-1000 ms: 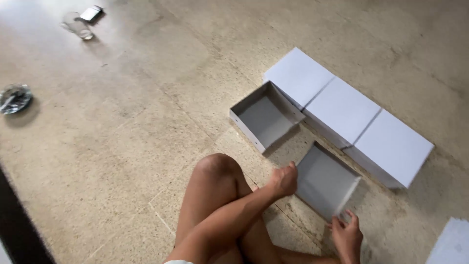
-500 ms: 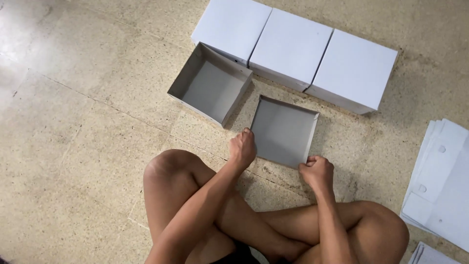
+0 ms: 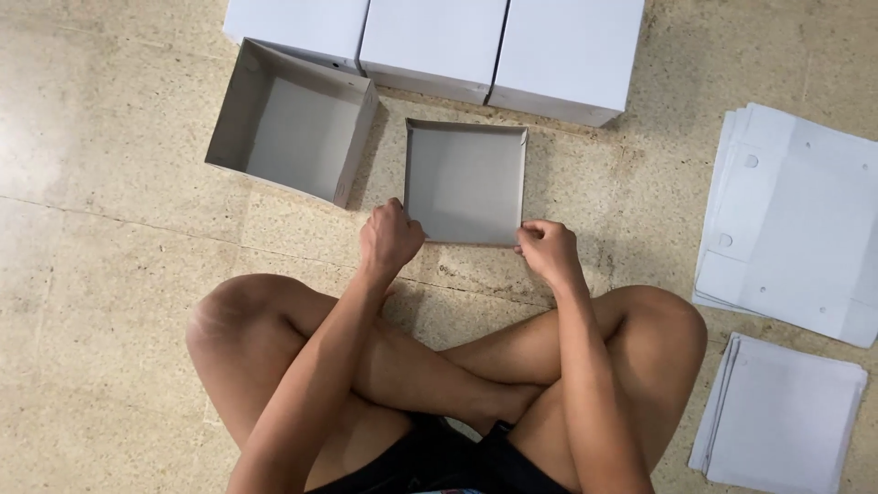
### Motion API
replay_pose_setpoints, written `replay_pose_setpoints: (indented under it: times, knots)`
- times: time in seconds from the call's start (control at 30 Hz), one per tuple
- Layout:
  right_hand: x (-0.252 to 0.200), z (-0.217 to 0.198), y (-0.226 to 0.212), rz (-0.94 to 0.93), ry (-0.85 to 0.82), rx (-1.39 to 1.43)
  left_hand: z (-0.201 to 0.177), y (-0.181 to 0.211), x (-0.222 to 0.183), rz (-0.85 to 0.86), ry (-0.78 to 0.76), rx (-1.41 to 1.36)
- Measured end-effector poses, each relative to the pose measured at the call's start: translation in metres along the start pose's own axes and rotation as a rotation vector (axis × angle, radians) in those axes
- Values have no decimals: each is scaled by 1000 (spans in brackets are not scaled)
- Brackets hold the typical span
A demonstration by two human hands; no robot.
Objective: Assembling white cardboard boxes from flat sheets and stacking them while sitting on the floor.
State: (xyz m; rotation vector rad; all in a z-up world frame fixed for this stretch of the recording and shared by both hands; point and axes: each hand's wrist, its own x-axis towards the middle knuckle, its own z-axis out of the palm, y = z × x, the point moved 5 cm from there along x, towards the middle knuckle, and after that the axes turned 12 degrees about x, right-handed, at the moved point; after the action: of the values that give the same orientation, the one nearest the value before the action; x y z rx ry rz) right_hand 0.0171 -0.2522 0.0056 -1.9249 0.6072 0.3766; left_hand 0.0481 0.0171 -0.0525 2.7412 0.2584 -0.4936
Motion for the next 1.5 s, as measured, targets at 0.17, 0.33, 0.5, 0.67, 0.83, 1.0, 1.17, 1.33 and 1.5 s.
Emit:
replay_pose_setpoints:
  times: [0.17, 0.33, 0.5, 0.67, 0.83, 1.0, 1.17, 1.33, 1.5]
  knots:
    - [12, 3, 20, -18, 47, -82, 10, -4, 2, 5, -27, 40]
    - [8, 10, 12, -42, 97, -204, 10, 0, 0, -1, -13, 71]
    - [5, 12, 7, -80, 129, -288, 3, 2, -1, -20, -52, 35]
    - [3, 15, 8, -101, 126, -277, 7, 5, -1, 19, -16, 37]
    - [-1, 11, 6, -68, 90, -241, 11, -3, 1, 16, 4, 6]
    - [-1, 12, 9, -64, 90, -256, 24, -11, 5, 31, 26, 20]
    - [-6, 17, 3, -91, 101, -279, 11, 0, -3, 35, 16, 12]
    - [-3, 16, 10, -108, 125, -279, 8, 4, -4, 34, 1, 17]
    - [9, 17, 28, -116, 135, -254, 22, 2, 1, 41, 7, -22]
